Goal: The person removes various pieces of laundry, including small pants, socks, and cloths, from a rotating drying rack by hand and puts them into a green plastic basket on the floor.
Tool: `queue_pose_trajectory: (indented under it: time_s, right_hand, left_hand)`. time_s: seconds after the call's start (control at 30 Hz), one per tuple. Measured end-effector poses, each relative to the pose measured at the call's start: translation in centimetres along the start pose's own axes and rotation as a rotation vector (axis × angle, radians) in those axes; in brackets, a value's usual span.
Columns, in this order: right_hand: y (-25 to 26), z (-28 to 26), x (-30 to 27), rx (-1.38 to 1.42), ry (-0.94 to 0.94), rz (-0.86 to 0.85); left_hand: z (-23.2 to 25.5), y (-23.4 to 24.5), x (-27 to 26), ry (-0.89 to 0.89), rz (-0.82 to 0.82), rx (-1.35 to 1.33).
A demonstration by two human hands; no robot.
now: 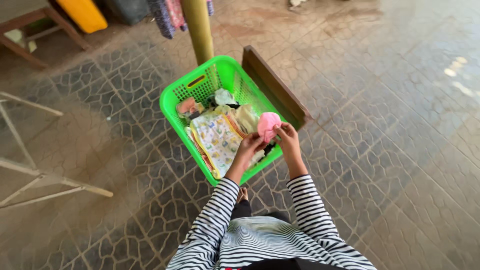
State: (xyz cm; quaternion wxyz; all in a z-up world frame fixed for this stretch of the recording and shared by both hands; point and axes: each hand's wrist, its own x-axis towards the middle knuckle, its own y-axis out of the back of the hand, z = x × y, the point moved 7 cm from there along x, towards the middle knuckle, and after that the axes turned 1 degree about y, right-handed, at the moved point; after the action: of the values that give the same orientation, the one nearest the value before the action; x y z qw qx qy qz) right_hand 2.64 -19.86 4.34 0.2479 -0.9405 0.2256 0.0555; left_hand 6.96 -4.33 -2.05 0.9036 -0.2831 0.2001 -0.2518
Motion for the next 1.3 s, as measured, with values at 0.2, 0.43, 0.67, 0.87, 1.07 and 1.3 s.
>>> queue_pose_trajectory:
  time_s: [0.2, 0.43, 0.67, 0.87, 1.07, 1.3]
  right_hand:
    - [-0.7, 5.2, 9.3, 0.098, -0.099, -0.107]
    - [-4.3, 12.1, 17.3, -0.086, -0.298, -0.232]
    - [-9.2, 17.3, 25.1, -0.209, -0.396, -0.323]
    - [-9.9, 22.5, 31.5, -0.237, -0.432, -0.224]
    - [-10.1, 26.4, 35.4, -0.2, -0.407, -0.253]
    - [-7.6, 31.9, 37.5, -0.257, -0.499, -0.103]
  left_hand:
    - [0.3, 6.5, 4.2, -0.024, 0.181, -0.074]
    - [1.4, 13.2, 7.1, -0.08, 0.555, -0.144]
    - [6.3, 18.5, 15.3, -0.287, 0.635, 0.014]
    - [8.1, 24.0, 21.7, -0.408, 0.82, 0.447]
    - [7.5, 27.3, 25.3, -0.411, 0.87, 0.748]
    - [5.3, 31.4, 28.6, -0.375, 0.756, 0.836]
